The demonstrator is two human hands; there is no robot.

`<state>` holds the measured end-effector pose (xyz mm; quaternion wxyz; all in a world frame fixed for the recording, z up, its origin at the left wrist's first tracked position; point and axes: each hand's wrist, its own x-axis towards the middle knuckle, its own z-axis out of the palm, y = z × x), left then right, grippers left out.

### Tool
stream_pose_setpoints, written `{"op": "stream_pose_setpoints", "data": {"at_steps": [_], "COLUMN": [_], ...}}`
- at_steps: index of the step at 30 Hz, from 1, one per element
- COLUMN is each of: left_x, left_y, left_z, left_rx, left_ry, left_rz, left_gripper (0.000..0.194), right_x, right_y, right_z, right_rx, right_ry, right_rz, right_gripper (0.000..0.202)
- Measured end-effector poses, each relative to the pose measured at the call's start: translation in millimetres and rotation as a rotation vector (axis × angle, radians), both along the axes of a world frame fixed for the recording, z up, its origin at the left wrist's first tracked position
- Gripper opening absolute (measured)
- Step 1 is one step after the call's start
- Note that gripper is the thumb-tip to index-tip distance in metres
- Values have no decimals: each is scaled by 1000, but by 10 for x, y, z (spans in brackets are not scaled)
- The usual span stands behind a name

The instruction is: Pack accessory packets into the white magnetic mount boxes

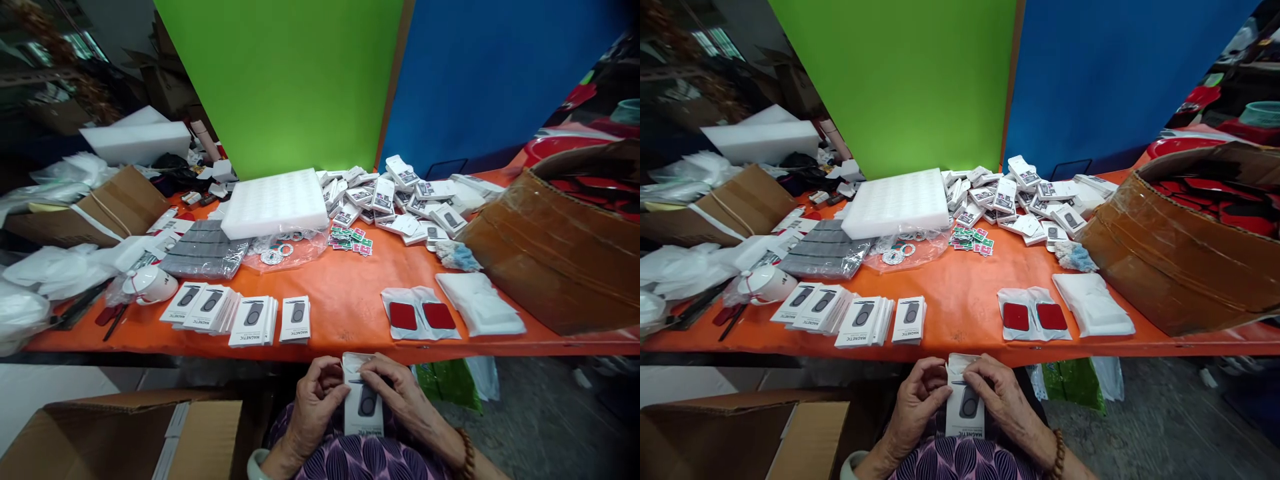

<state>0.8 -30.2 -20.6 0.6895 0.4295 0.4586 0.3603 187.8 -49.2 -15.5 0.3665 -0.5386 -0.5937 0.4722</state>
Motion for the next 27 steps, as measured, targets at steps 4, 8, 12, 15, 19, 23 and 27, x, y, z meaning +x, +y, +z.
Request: {"op": "stream_pose_setpoints", "data": {"at_steps": [4, 8, 12, 15, 19, 23, 27], "left_x": [27, 61, 73, 102, 177, 246, 245], "left_y": [1, 37, 67, 93, 127, 173, 258], "left_z": [13, -31, -54, -38, 4, 39, 49], "left_rx": [154, 188, 153, 188, 237, 157, 3], "left_ry": [148, 241, 239, 285, 323, 280, 141], "left_rz": [-58, -60, -62, -53, -16, 84, 60], "left_gripper": [35, 30, 29, 25, 21, 16, 35], "right_x": [-58, -101, -98, -81, -71, -114, -129], "right_y": [-46, -160, -250, -245, -165, -70, 17], "right_z": [-83, -180, -254, -251, -187, -168, -196], "right_rx": [27, -55, -112, -163, -156, -90, -121], "right_ry": [104, 388, 584, 521, 321, 295, 519], "right_rz": [-122, -208, -279, -267, -245, -320, -421], "right_gripper": [22, 37, 39, 33, 28, 30, 34]}}
